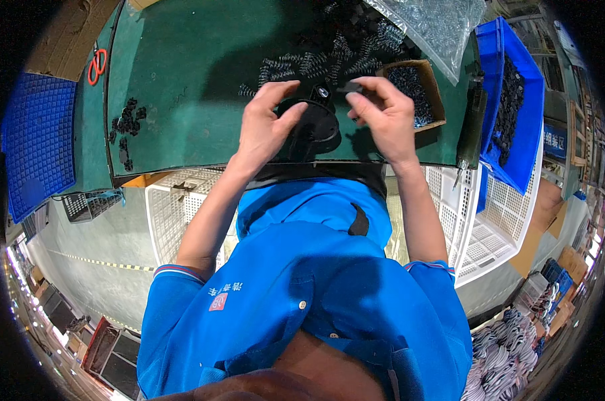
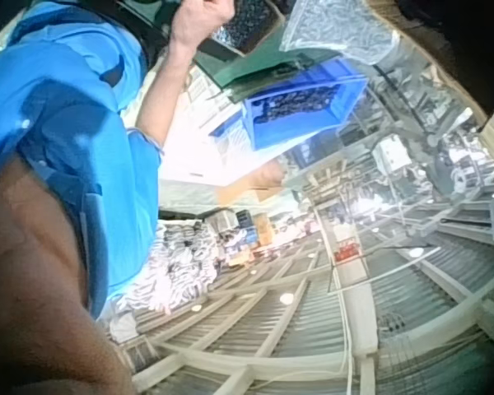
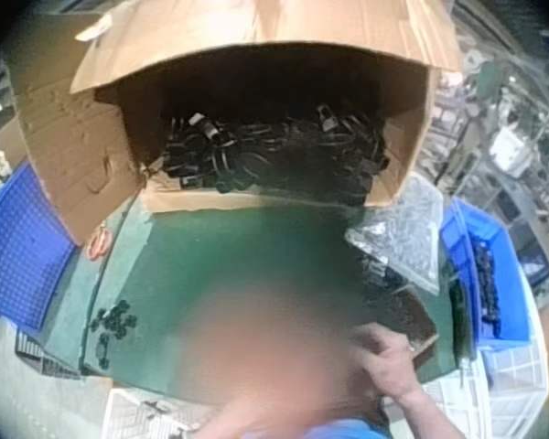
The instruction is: The person assembles small black plastic components on a green workbench using a corded electric screwdriver. They repeatedly pick up parts, align them, and fasten them with screws, then place the finished assemblies into a white basket.
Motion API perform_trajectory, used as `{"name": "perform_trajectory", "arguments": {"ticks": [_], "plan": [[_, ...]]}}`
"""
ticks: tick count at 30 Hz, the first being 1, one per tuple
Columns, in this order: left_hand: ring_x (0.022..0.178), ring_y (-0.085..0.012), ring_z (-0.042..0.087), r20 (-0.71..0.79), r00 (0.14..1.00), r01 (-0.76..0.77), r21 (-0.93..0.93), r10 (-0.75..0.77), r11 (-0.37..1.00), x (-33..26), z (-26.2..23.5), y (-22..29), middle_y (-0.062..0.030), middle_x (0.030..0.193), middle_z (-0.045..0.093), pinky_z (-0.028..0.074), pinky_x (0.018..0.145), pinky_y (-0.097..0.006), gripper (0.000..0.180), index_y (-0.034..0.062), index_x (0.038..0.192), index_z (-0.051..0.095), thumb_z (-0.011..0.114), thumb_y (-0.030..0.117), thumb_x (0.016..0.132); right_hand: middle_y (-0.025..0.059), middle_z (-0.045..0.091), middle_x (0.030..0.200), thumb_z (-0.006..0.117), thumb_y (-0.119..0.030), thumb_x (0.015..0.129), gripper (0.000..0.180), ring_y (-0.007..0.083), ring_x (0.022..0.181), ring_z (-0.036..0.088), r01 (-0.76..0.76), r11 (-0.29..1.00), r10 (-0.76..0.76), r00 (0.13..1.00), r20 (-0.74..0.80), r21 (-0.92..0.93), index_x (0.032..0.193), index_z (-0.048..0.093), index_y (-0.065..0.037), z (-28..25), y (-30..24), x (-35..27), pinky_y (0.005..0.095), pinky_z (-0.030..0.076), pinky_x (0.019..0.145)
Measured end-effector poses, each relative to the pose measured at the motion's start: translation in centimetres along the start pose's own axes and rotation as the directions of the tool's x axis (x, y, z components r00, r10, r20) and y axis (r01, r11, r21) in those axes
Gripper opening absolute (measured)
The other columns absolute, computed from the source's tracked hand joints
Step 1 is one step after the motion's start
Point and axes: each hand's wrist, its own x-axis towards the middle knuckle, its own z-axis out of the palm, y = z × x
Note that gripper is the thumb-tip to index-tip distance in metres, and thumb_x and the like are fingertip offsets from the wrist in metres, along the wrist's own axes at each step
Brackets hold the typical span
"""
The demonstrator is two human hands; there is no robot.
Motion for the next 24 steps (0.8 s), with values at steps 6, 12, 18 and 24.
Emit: {"name": "perform_trajectory", "arguments": {"ticks": [6, 12, 18, 24], "plan": [[0.107, -0.0332, 0.061, 0.058, 0.997, 0.047, 0.092, -0.053, 0.995, 0.1, 1.1, 0.0, -0.0171, 0.114, 0.065, 0.049, 0.092, -0.039, 0.043, 0.0001, 0.116, 0.066, 0.075, 0.015, 0.077, 0.0013, 0.067, 0.084, 0.07, -0.009, 0.088, 0.021, 0.0058, 0.068, 0.061, 0.042, 0.967, -0.041, 0.999, 0.009, -0.253, 0.107, 0.068, 0.0, 1.8, 1.9, 0.3, 0.0205, 0.046, 0.058], [0.103, -0.0299, 0.065, 0.226, 0.938, 0.256, 0.061, -0.263, 0.965, 0.7, 1.3, 0.0, -0.0207, 0.116, 0.065, 0.049, 0.093, -0.034, 0.058, -0.006, 0.125, 0.06, 0.077, 0.012, 0.073, 0.0129, 0.067, 0.085, 0.069, -0.016, 0.085, 0.017, 0.0272, 0.073, 0.066, 0.207, 0.72, -0.295, 0.955, -0.022, -0.663, 0.094, 0.067, -0.002, 3.7, 2.5, 1.4, 0.037, 0.051, 0.064], [0.101, -0.0177, 0.063, 0.461, 0.772, 0.632, -0.477, -0.438, 0.611, 2.2, 0.0, -0.8, -0.0128, 0.114, 0.067, 0.048, 0.095, -0.032, 0.061, -0.0109, 0.128, 0.056, 0.078, 0.006, 0.074, 0.0137, 0.067, 0.084, 0.069, -0.016, 0.083, 0.017, 0.0292, 0.072, 0.065, 0.146, 0.824, -0.246, 0.963, -0.112, -0.547, 0.089, 0.067, -0.001, 4.2, 3.1, 1.4, 0.0376, 0.05, 0.063], [0.103, -0.0212, 0.064, 0.702, 0.549, 0.788, -0.616, -0.453, 0.0, -0.9, -1.3, 0.0, -0.013, 0.114, 0.066, 0.053, 0.091, -0.035, 0.044, -0.0011, 0.125, 0.058, 0.056, 0.033, 0.098, 0.0094, 0.064, 0.08, 0.072, -0.006, 0.081, 0.014, 0.0167, 0.067, 0.06, 0.183, 0.967, -0.211, 0.966, -0.149, -0.179, 0.092, 0.068, 0.001, 5.1, 1.3, -1.4, 0.0282, 0.047, 0.062]]}}
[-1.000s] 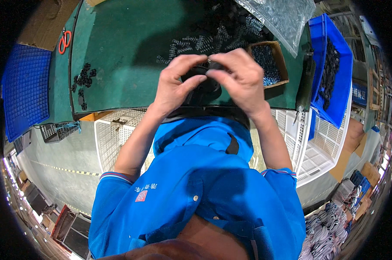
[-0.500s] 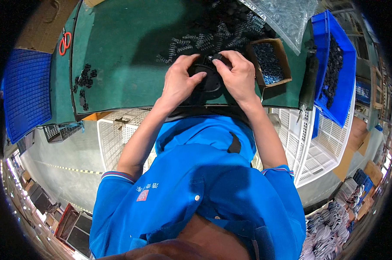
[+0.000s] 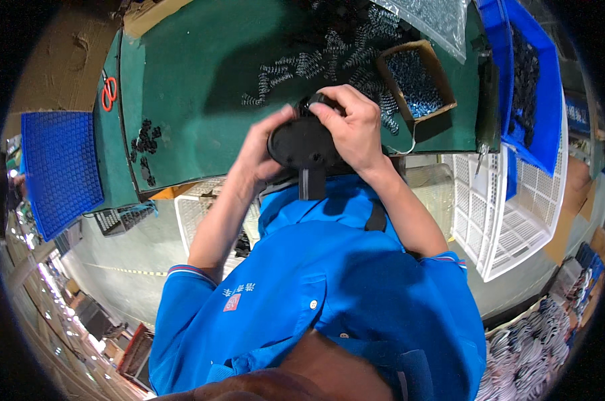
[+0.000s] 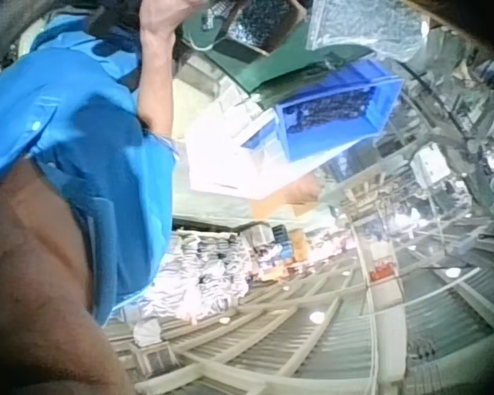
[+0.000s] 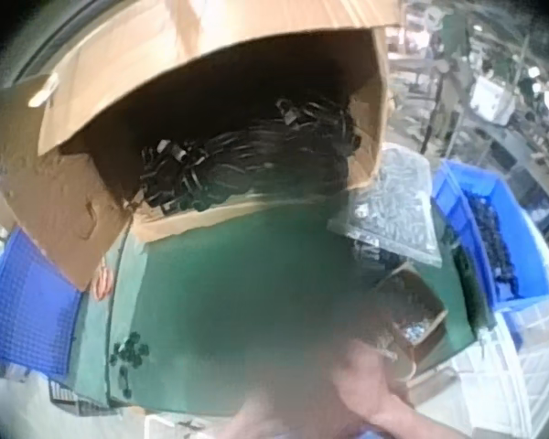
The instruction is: The person assembles small black plastic components on a green workbench using a corded electric screwdriver. They repeatedly pick up parts, align them, and fasten them with screws, then place the finished assemblies into a white basket.
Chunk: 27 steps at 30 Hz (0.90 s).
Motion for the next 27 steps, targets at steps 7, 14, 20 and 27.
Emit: {"name": "perform_trajectory", "arguments": {"ticks": [7, 14, 20, 27], "plan": [[0.107, -0.0156, 0.062, 0.034, 0.949, -0.315, 0.059, 0.314, 0.947, -2.1, 1.7, -3.5, -0.009, 0.123, 0.062, 0.052, 0.092, -0.03, 0.045, 0.0016, 0.14, 0.047, 0.054, 0.022, 0.1, 0.0129, 0.064, 0.081, 0.073, -0.001, 0.077, 0.017, 0.0252, 0.072, 0.064, 0.155, 0.988, -0.155, 0.988, -0.005, 0.007, 0.093, 0.067, 0.001, -0.2, -1.2, -1.6, 0.0318, 0.05, 0.063], [0.103, -0.0155, 0.064, 0.072, 0.984, -0.173, 0.128, 0.164, 0.977, -1.9, 1.4, -2.3, -0.0093, 0.122, 0.063, 0.053, 0.091, -0.03, 0.047, 0.0005, 0.141, 0.047, 0.056, 0.021, 0.1, 0.0123, 0.066, 0.083, 0.074, 0.001, 0.076, 0.018, 0.0241, 0.073, 0.065, 0.157, 0.986, -0.156, 0.987, -0.026, 0.062, 0.093, 0.069, 0.002, -0.5, -0.8, -2.0, 0.031, 0.051, 0.064], [0.105, -0.0162, 0.064, 0.193, 0.971, -0.166, 0.126, 0.14, 0.978, -2.1, 1.2, -1.9, -0.0096, 0.12, 0.064, 0.053, 0.091, -0.031, 0.043, 0.0002, 0.137, 0.051, 0.058, 0.02, 0.099, 0.0118, 0.065, 0.081, 0.073, 0.0, 0.077, 0.018, 0.0229, 0.071, 0.063, 0.135, 0.976, -0.116, 0.987, -0.114, 0.172, 0.094, 0.069, 0.003, -0.4, -1.6, -2.8, 0.0291, 0.05, 0.064], [0.099, -0.0162, 0.065, 0.024, 0.962, -0.273, 0.167, 0.272, 0.948, -2.5, 3.1, -2.8, -0.009, 0.115, 0.066, 0.055, 0.087, -0.03, 0.039, -0.0005, 0.132, 0.055, 0.059, 0.02, 0.099, 0.0119, 0.064, 0.081, 0.072, 0.003, 0.077, 0.016, 0.0231, 0.07, 0.063, 0.156, 0.978, -0.145, 0.986, -0.087, 0.137, 0.092, 0.067, 0.003, -0.9, -1.4, -2.6, 0.0305, 0.049, 0.063]]}}
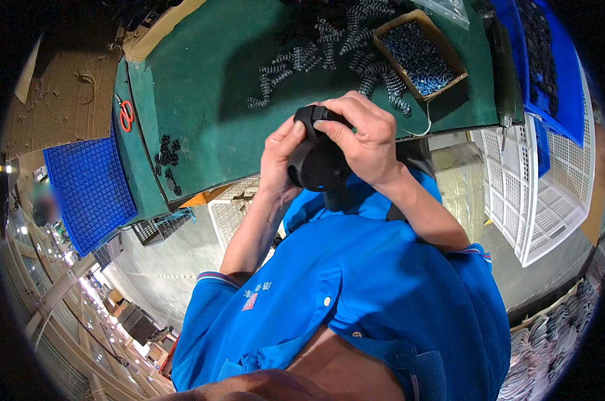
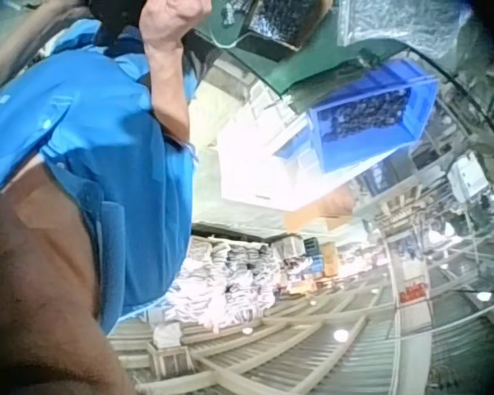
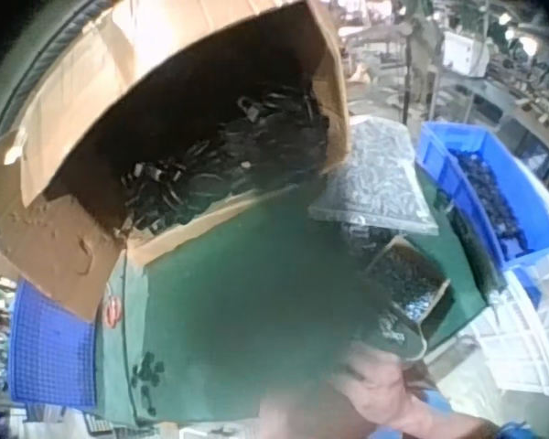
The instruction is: The person assembles small black plastic components on a green workbench using a corded electric screwdriver. They repeatedly pick up parts, align them, and fasten them with screws, then place the finished assemblies into a white basket.
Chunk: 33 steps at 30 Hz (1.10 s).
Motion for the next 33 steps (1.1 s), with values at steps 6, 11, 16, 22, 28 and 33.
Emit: {"name": "perform_trajectory", "arguments": {"ticks": [6, 11, 16, 22, 28, 33], "plan": [[0.095, -0.0141, 0.064, -0.027, 1.0, 0.006, 0.118, -0.003, 0.993, 0.0, -0.3, 0.3, -0.0082, 0.111, 0.067, 0.054, 0.083, -0.027, 0.037, -0.0012, 0.128, 0.059, 0.061, 0.019, 0.098, 0.0095, 0.065, 0.086, 0.074, 0.001, 0.08, 0.019, 0.0156, 0.075, 0.061, -0.065, 0.998, 0.065, 0.998, 0.021, -0.003, 0.097, 0.068, 0.005, -0.2, 0.4, -0.4, 0.0258, 0.048, 0.068], [0.096, -0.0137, 0.064, 0.175, 0.977, 0.133, -0.063, -0.12, 0.989, 1.2, -1.2, 1.8, -0.0087, 0.112, 0.067, 0.054, 0.084, -0.028, 0.036, -0.0011, 0.127, 0.06, 0.063, 0.016, 0.095, 0.0105, 0.065, 0.082, 0.075, 0.001, 0.078, 0.018, 0.0195, 0.074, 0.062, -0.04, 0.99, 0.039, 0.999, 0.007, 0.133, 0.094, 0.068, 0.003, 0.3, 0.5, -0.3, 0.0289, 0.049, 0.066], [0.093, -0.0123, 0.063, 0.034, 0.998, -0.054, 0.467, 0.044, 0.883, 1.8, -0.7, 2.9, -0.0057, 0.103, 0.068, 0.052, 0.083, -0.029, 0.037, 0.0, 0.122, 0.065, 0.07, 0.017, 0.089, 0.0123, 0.067, 0.088, 0.073, 0.001, 0.079, 0.021, 0.0213, 0.079, 0.065, -0.086, 0.994, 0.086, 0.996, 0.003, 0.071, 0.1, 0.068, 0.004, 0.4, 2.3, -0.7, 0.0293, 0.051, 0.07], [0.092, -0.0287, 0.061, 0.433, 0.824, -0.397, 0.901, 0.365, -0.173, 5.1, -0.8, 1.2, -0.0122, 0.094, 0.065, 0.044, 0.089, -0.038, 0.042, 0.0037, 0.113, 0.069, 0.077, 0.015, 0.073, 0.0114, 0.064, 0.086, 0.067, -0.003, 0.079, 0.014, 0.0309, 0.077, 0.066, 0.121, 0.906, -0.039, 0.978, 0.205, -0.406, 0.094, 0.067, -0.002, -1.0, 6.7, -0.4, 0.0376, 0.053, 0.064], [0.1, -0.0295, 0.057, 0.427, 0.772, -0.348, 0.904, 0.471, -0.248, 5.1, -1.8, -0.1, -0.0098, 0.098, 0.065, 0.039, 0.09, -0.044, 0.044, 0.0035, 0.111, 0.068, 0.078, 0.025, 0.074, 0.0088, 0.063, 0.086, 0.063, 0.0, 0.078, 0.018, 0.0293, 0.073, 0.065, 0.122, 0.796, -0.002, 0.98, 0.198, -0.593, 0.095, 0.067, -0.004, -0.2, 7.3, -1.0, 0.0371, 0.052, 0.061], [0.095, -0.0275, 0.056, 0.355, 0.895, -0.297, 0.926, 0.271, -0.232, 5.0, -0.6, 1.2, -0.0071, 0.093, 0.062, 0.038, 0.083, -0.041, 0.04, 0.004, 0.105, 0.069, 0.078, 0.027, 0.074, 0.0089, 0.063, 0.085, 0.062, 0.001, 0.078, 0.019, 0.0294, 0.072, 0.065, 0.158, 0.832, -0.053, 0.977, 0.208, -0.532, 0.095, 0.067, -0.004, -0.6, 7.8, -1.0, 0.0376, 0.052, 0.061]]}}
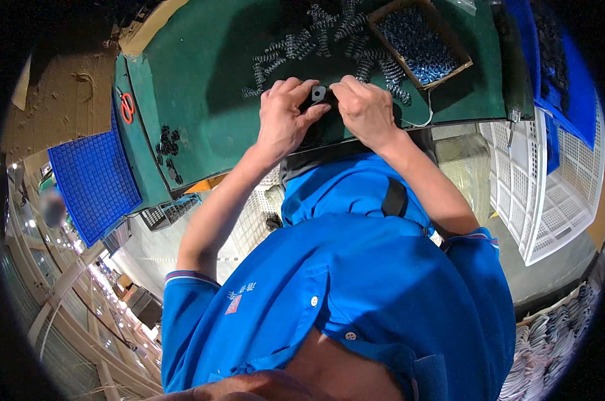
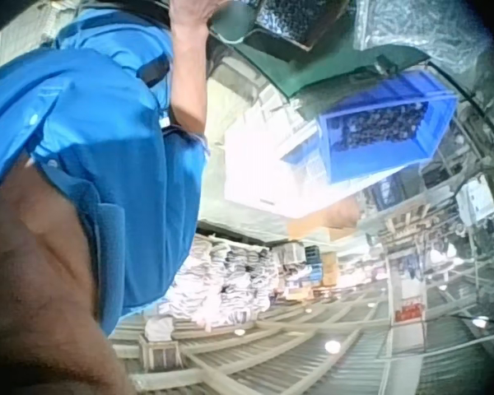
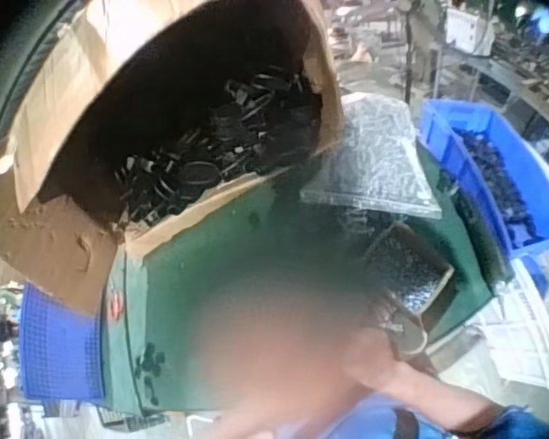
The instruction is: The person assembles small black plastic components on a green workbench using a corded electric screwdriver. They repeatedly pick up parts, align them, and fasten them with screws, then place the finished assemblies into a white basket.
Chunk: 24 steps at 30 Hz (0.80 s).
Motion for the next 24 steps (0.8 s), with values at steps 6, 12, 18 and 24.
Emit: {"name": "perform_trajectory", "arguments": {"ticks": [6, 12, 18, 24], "plan": [[0.093, -0.0257, 0.056, 0.006, 0.991, -0.125, 0.318, 0.13, 0.94, 0.5, 0.9, 0.8, -0.0064, 0.09, 0.06, 0.04, 0.08, -0.044, 0.028, 0.0051, 0.09, 0.068, 0.075, 0.027, 0.076, 0.0101, 0.062, 0.084, 0.063, -0.001, 0.079, 0.021, 0.0298, 0.073, 0.065, -0.008, 1.0, 0.006, 0.996, 0.09, 0.022, 0.099, 0.066, -0.003, -0.6, 0.5, 0.2, 0.0381, 0.051, 0.061], [0.096, -0.0257, 0.055, 0.167, 0.98, -0.185, 0.553, 0.109, 0.813, 1.4, 1.4, 2.3, -0.0068, 0.098, 0.059, 0.039, 0.083, -0.046, 0.032, 0.0062, 0.101, 0.067, 0.074, 0.027, 0.077, 0.0103, 0.063, 0.085, 0.068, -0.008, 0.08, 0.029, 0.0287, 0.071, 0.064, -0.091, 0.996, 0.086, 0.974, 0.209, 0.016, 0.109, 0.067, -0.003, -4.8, -1.1, -0.7, 0.0376, 0.051, 0.061], [0.1, -0.0266, 0.055, -0.001, 0.99, -0.124, 0.443, 0.139, 0.888, 0.7, 2.0, 1.1, -0.0077, 0.102, 0.059, 0.038, 0.089, -0.045, 0.043, 0.0049, 0.11, 0.066, 0.077, 0.025, 0.074, 0.0089, 0.07, 0.089, 0.076, -0.02, 0.081, 0.028, 0.0186, 0.073, 0.066, -0.226, 0.972, 0.189, 0.907, -0.375, -0.057, 0.107, 0.072, -0.011, -13.0, 4.8, 2.0, 0.0294, 0.052, 0.067], [0.1, -0.0263, 0.055, -0.072, 0.977, -0.168, 0.319, 0.201, 0.933, 0.5, 1.9, 0.2, -0.0072, 0.103, 0.06, 0.038, 0.089, -0.043, 0.044, 0.0052, 0.111, 0.066, 0.078, 0.024, 0.072, 0.0189, 0.066, 0.122, 0.063, -0.07, 0.077, 0.079, 0.0385, 0.11, 0.063, -0.65, 0.406, 0.701, 0.673, -0.238, -0.642, 0.131, 0.058, -0.012, -20.7, 13.1, 3.0, 0.0449, 0.048, 0.092]]}}
